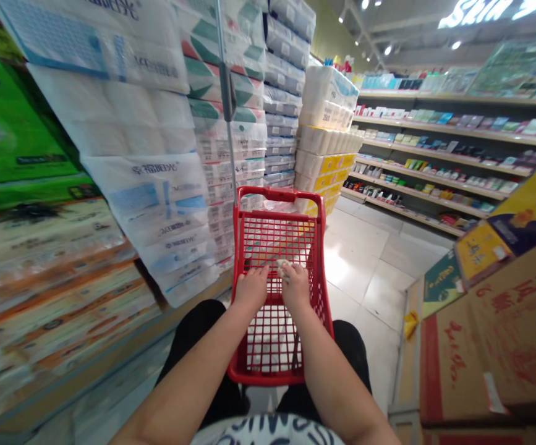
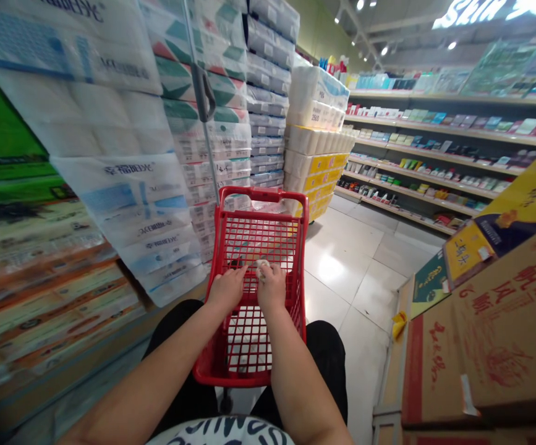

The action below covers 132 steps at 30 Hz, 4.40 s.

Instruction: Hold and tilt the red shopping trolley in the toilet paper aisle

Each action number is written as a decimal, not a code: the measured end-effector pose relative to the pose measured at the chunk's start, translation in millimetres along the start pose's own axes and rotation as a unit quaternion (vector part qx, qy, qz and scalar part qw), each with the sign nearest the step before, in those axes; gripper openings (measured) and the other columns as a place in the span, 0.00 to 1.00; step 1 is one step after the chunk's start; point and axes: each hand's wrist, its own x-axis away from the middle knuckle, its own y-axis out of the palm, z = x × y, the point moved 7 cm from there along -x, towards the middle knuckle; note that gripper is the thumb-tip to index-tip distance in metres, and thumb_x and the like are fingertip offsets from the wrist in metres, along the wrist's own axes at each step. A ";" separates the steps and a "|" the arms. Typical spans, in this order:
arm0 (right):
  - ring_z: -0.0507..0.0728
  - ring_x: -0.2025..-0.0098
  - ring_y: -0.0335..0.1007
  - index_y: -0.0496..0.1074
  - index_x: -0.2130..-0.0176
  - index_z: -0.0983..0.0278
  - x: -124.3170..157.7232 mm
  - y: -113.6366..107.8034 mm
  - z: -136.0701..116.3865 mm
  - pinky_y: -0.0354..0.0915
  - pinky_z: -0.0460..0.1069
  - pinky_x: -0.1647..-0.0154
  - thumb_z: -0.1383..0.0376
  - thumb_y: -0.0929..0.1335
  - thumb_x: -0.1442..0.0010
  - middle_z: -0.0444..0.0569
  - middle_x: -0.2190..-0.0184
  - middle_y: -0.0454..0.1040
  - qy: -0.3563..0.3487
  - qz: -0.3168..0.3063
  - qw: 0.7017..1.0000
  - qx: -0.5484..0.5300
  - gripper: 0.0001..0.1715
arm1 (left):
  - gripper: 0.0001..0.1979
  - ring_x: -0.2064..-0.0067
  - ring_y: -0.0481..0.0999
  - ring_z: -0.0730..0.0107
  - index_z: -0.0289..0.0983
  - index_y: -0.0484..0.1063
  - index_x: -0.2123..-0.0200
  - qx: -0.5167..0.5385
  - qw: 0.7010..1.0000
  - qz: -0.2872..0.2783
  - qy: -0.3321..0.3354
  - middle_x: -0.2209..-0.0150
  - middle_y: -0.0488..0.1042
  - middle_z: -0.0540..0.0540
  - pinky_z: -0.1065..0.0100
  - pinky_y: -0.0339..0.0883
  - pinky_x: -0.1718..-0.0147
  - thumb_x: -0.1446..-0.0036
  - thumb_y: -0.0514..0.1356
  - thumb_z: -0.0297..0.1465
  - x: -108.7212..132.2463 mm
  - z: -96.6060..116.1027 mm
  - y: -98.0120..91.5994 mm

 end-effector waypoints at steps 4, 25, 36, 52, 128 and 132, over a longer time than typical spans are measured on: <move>0.57 0.57 0.64 0.76 0.55 0.61 0.0 2.5 -3.4 0.64 0.52 0.55 0.73 0.66 0.44 0.52 0.59 0.70 -0.017 -0.030 0.999 -0.006 0.17 | 0.24 0.46 0.69 0.58 0.35 0.59 0.39 -0.002 1.000 0.001 0.000 0.48 0.73 0.37 0.55 0.63 0.52 0.38 0.45 0.25 -0.1 -0.3 0.6; 0.58 0.56 0.64 0.76 0.55 0.59 -1.3 2.7 1.5 0.65 0.51 0.54 0.74 0.66 0.45 0.50 0.57 0.71 -0.028 -0.057 0.998 -0.005 0.19 | 0.24 0.47 0.69 0.59 0.36 0.59 0.39 0.000 1.000 -0.008 -0.003 0.47 0.73 0.38 0.57 0.63 0.52 0.38 0.45 0.26 0.0 0.3 -1.7; 0.59 0.46 0.63 0.74 0.51 0.64 0.7 13.6 -5.5 0.62 0.53 0.44 0.79 0.63 0.46 0.52 0.47 0.70 -0.106 -0.067 0.990 -0.062 0.25 | 0.23 0.46 0.69 0.58 0.35 0.59 0.39 0.001 1.000 -0.001 -0.001 0.46 0.72 0.39 0.55 0.63 0.52 0.38 0.45 0.25 1.0 0.6 -1.0; 0.59 0.54 0.63 0.76 0.54 0.62 6.7 1.4 -0.3 0.65 0.54 0.51 0.77 0.63 0.46 0.53 0.52 0.71 0.005 -0.023 1.000 0.003 0.23 | 0.23 0.47 0.70 0.59 0.39 0.60 0.40 0.021 1.000 0.005 0.008 0.47 0.73 0.40 0.57 0.63 0.53 0.38 0.47 0.26 6.8 -1.3 -2.9; 0.63 0.54 0.70 0.75 0.51 0.60 42.4 -14.4 -3.3 0.69 0.60 0.53 0.67 0.59 0.42 0.56 0.51 0.73 -0.056 -0.022 0.998 -0.020 0.24 | 0.21 0.46 0.69 0.57 0.41 0.64 0.44 0.069 0.997 -0.030 -0.011 0.50 0.73 0.40 0.52 0.62 0.49 0.39 0.47 0.28 33.0 -4.2 -19.8; 0.64 0.56 0.73 0.78 0.59 0.43 59.1 -7.2 -9.6 0.70 0.60 0.59 0.62 0.63 0.49 0.51 0.56 0.76 -0.155 -0.031 0.984 -0.079 0.22 | 0.17 0.55 0.75 0.60 0.47 0.71 0.52 0.039 0.998 -0.034 -0.026 0.58 0.78 0.43 0.57 0.68 0.55 0.45 0.54 0.34 52.4 0.4 -23.7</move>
